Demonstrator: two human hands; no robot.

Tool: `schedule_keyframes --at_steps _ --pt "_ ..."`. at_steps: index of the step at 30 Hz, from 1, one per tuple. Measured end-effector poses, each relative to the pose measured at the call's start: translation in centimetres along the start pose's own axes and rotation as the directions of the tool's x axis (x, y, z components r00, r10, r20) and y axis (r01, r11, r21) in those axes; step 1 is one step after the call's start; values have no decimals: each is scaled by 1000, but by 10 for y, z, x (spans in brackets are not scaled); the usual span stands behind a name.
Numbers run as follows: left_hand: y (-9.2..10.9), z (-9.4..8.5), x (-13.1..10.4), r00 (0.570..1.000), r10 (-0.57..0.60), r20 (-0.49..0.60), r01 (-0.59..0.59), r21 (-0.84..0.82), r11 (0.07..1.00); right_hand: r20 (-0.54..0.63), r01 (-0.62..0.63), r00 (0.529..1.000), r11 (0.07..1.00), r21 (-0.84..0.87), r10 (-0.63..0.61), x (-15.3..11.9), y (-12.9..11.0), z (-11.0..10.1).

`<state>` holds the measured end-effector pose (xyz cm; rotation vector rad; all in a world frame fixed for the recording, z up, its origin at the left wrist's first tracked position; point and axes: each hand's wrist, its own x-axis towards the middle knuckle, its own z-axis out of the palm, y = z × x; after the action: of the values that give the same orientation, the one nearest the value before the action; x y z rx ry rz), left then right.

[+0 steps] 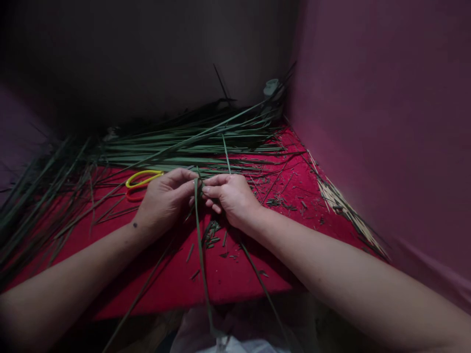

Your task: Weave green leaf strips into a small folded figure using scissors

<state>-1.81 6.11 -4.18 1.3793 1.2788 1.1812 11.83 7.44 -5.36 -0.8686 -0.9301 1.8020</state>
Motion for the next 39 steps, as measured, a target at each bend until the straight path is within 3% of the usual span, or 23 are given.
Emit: schedule_keyframes --at_steps 9,13,17,20,24,26,30,35,37,39 --pt "-4 1 1 994 -86 63 96 -181 979 16 149 988 946 -287 -151 -3 2 -1" --pt "-1 2 0 995 -57 88 64 -79 995 -18 132 989 943 -306 -144 -2 1 0" --pt "-2 1 0 988 151 27 -153 180 972 -26 117 991 959 -257 -128 1 1 0" --pt "-5 -1 2 938 348 -9 -318 383 868 -33 108 992 956 -274 -122 1 2 0" --pt "0 -3 7 880 472 -59 -382 502 776 -45 29 998 949 -314 -46 1 2 1" --pt "6 -7 12 901 417 -117 -325 452 831 -18 -16 1000 953 -302 11 1 1 1" --pt "20 -21 24 961 188 -202 -150 190 970 27 -118 991 962 -246 129 0 -5 -1" --pt "26 -47 36 959 29 -282 -60 -100 993 71 -192 974 946 -259 217 -3 -12 -5" --pt "24 -58 40 966 -16 -259 1 -59 998 92 -211 966 944 -255 241 -4 -13 -5" --pt "21 -68 42 958 -38 -285 81 142 987 99 -229 961 942 -243 259 -3 -13 -6"
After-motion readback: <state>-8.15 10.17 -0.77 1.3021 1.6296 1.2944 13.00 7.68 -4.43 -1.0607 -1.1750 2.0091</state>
